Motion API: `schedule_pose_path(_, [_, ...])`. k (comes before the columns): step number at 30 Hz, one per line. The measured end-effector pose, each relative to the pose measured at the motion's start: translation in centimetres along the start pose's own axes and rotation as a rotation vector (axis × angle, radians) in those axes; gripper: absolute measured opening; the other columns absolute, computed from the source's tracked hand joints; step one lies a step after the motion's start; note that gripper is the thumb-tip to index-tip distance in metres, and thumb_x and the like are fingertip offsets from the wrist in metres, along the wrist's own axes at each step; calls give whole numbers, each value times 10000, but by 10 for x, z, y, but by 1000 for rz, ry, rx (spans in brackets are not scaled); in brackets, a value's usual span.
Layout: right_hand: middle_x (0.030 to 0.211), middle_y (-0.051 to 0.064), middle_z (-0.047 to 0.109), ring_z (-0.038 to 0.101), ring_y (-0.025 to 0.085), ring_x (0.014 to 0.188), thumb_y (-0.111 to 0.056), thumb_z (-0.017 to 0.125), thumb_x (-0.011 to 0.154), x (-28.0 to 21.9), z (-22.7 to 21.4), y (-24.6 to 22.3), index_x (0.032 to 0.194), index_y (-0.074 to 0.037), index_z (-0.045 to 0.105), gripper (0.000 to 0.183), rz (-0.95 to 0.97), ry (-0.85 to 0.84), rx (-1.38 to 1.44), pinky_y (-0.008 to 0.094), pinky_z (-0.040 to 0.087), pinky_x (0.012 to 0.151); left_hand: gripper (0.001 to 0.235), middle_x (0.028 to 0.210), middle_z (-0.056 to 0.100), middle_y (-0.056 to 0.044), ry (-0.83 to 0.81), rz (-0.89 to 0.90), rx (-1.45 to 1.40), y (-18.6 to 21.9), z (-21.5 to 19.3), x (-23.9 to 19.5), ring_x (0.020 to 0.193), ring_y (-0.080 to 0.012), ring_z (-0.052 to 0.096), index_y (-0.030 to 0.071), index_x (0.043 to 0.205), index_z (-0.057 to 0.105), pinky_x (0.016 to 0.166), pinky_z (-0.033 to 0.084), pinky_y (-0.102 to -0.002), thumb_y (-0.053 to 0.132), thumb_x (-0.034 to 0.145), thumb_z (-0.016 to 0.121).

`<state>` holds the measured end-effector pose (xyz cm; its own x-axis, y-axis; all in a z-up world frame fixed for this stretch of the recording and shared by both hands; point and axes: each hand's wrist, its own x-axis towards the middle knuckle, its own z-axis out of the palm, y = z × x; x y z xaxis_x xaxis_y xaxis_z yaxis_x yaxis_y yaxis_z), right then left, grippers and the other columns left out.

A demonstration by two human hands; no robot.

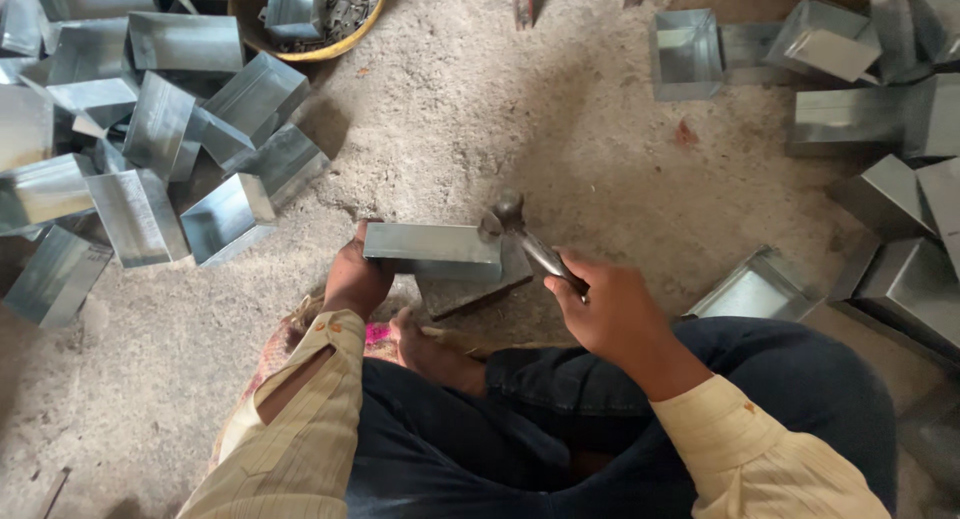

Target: The person assembles metal boxes by bending edges and using a hammer to secure seams on a workspace.

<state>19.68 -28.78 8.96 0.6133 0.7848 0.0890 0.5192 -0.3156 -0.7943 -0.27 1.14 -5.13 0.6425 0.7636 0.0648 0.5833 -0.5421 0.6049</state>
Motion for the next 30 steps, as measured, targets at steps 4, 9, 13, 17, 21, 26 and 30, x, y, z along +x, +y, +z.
schedule_pose_path(4, [890, 135, 739, 666, 107, 618, -236, 760, 914, -7, -4, 2, 1270, 19, 681, 445, -144, 107, 61, 287, 526, 554, 577, 991, 697, -305, -10, -27, 76, -7, 4, 0, 947, -516, 665, 16, 1380, 504, 806, 549, -550, 346, 925, 636])
schedule_pose_path(9, [714, 3, 588, 488, 45, 614, -207, 738, 939, 0, -11, 6, 1265, -3, 714, 386, -24, 105, 251, 253, 412, 526, 661, 1003, 682, -345, -18, -85, 59, -15, 13, 7, 994, -527, 648, -27, 1415, 469, 855, 537, -545, 394, 929, 626])
schedule_pose_path(13, [647, -43, 566, 443, 40, 545, -193, 743, 921, 7, -13, 32, 1281, -33, 718, 395, 124, 101, 222, 250, 354, 478, 523, 1106, 702, -306, -125, -220, -74, -25, 21, 15, 1011, -467, 691, -18, 1329, 558, 874, 553, -510, 333, 942, 594])
schedule_pose_path(17, [656, -43, 541, 429, 28, 568, -180, 735, 949, 13, -8, 47, 1246, -18, 733, 338, 167, 121, 264, 242, 337, 490, 496, 1160, 705, -233, -341, -662, -408, -18, 12, 9, 894, -347, 761, -30, 1299, 571, 746, 659, -482, 284, 918, 620])
schedule_pose_path(21, [649, -33, 543, 429, 34, 507, -185, 721, 947, 16, -6, 46, 1229, -23, 736, 326, 313, 111, 457, 238, 321, 449, 501, 1136, 680, -179, -534, -744, -496, 10, -10, 1, 789, -357, 727, 62, 1329, 531, 668, 623, -476, 278, 884, 606])
schedule_pose_path(26, [644, -19, 574, 445, 32, 484, -183, 725, 930, 18, 0, 54, 1260, -39, 724, 359, 360, 108, 470, 231, 330, 431, 535, 1110, 672, -207, -575, -741, -464, 14, -9, 4, 809, -343, 741, 118, 1334, 442, 706, 638, -515, 199, 833, 609])
schedule_pose_path(30, [643, -7, 583, 441, 37, 473, -188, 729, 925, 20, 6, 62, 1270, -34, 717, 379, 384, 100, 493, 232, 326, 420, 501, 1145, 657, -154, -489, -709, -503, -4, 4, 11, 907, -333, 724, 46, 1292, 551, 776, 599, -521, 333, 888, 627])
